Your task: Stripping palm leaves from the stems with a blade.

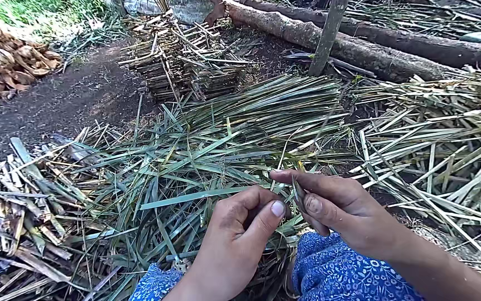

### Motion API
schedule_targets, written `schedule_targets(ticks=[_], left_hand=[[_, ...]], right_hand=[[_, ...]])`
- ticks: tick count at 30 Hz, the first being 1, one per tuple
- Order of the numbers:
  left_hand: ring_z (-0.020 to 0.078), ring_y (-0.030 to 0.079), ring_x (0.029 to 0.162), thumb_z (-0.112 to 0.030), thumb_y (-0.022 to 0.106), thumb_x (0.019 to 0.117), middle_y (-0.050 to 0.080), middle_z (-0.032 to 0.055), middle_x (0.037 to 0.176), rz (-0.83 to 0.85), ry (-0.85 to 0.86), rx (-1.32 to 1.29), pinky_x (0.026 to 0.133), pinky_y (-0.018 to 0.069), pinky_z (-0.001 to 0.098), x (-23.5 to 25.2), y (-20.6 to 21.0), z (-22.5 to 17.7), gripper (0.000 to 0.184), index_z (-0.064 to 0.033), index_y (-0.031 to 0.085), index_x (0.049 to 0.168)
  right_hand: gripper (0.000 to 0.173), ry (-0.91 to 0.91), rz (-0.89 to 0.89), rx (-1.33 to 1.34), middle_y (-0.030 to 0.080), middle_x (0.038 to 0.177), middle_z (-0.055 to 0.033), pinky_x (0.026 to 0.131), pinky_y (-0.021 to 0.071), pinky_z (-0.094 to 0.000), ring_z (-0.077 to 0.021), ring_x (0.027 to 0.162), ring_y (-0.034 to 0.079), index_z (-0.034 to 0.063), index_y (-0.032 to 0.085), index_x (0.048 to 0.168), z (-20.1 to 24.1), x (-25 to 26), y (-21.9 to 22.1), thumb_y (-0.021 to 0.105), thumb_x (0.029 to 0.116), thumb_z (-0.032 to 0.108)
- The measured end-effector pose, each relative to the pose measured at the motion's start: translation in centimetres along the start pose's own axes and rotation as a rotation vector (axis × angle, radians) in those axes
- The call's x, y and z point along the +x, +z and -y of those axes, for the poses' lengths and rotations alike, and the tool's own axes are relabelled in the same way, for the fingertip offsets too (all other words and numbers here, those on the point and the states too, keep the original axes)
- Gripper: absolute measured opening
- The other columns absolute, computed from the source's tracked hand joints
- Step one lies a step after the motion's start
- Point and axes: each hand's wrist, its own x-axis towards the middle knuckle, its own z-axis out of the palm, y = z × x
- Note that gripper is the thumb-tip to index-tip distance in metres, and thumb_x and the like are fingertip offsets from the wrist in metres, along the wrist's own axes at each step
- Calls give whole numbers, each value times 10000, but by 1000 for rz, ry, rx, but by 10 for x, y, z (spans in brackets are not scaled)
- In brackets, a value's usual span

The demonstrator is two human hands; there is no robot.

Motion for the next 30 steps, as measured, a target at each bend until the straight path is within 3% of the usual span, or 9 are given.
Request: schedule_targets(ticks=[8, 13, 16, 19, 21, 23, 26, 30], left_hand=[[-110, 424, 554, -186, 513, 1056, 523, -174, 702, 15, -19, -56, 488, 358, 69, -2, -2, -1, 189, -146, 670, 961], [-116, 412, 554, -187, 522, 1053, 515, -177, 697, 40, -34, -66, 484, 343, 65, -4, -5, 1, 180, -150, 669, 956], [-107, 407, 533, -170, 517, 1047, 497, -176, 674, 30, -61, -54, 469, 339, 71, -4, -7, 2, 186, -155, 673, 946], [-102, 407, 523, -161, 509, 1046, 495, -174, 669, 24, -78, -68, 465, 340, 73, -5, -8, 4, 192, -154, 676, 951], [-103, 405, 524, -163, 506, 1048, 489, -176, 665, 22, -78, -74, 468, 340, 73, -5, -9, 5, 193, -158, 674, 954], [-106, 399, 520, -170, 512, 1048, 476, -180, 654, 13, -80, -76, 464, 335, 72, -4, -10, 6, 188, -168, 672, 950], [-104, 396, 513, -175, 514, 1045, 474, -183, 648, 9, -96, -89, 458, 332, 71, -4, -10, 6, 190, -179, 674, 942], [-107, 399, 513, -175, 524, 1038, 483, -186, 647, 11, -119, -110, 458, 332, 70, -2, -9, 5, 183, -188, 673, 932]], right_hand=[[406, -61, -62, -61, 545, 749, 145, 564, 400, -48, 129, 636, 465, 162, 608, 1402, -2, 0, -1, 474, 1081, 373], [421, -47, -248, -76, 497, 633, 153, 514, 420, -94, 72, 532, 464, 260, 599, 1419, 1, 2, -25, 460, 1070, 449], [425, -40, -413, -24, 478, 602, 147, 489, 420, -129, 33, 492, 450, 225, 587, 1409, 4, 4, -40, 446, 1076, 447], [384, -55, -533, 67, 478, 601, 129, 464, 420, -142, 10, 470, 455, 217, 544, 1412, 7, 5, -55, 348, 1110, 352], [393, -27, -478, 102, 485, 599, 134, 470, 433, -140, 13, 473, 468, 252, 526, 1427, 5, 3, -55, 367, 1100, 403], [462, 11, -302, 159, 495, 591, 145, 507, 445, -124, 35, 494, 484, 260, 514, 1468, 2, 0, -47, 460, 1063, 476], [507, 50, -53, 207, 528, 643, 146, 545, 442, -94, 74, 561, 505, 266, 489, 1510, -1, -2, -34, 503, 1046, 471], [469, 82, 85, 140, 512, 714, 154, 542, 401, -62, 111, 601, 466, 200, 535, 1466, -2, -1, -16, 474, 1068, 440]])
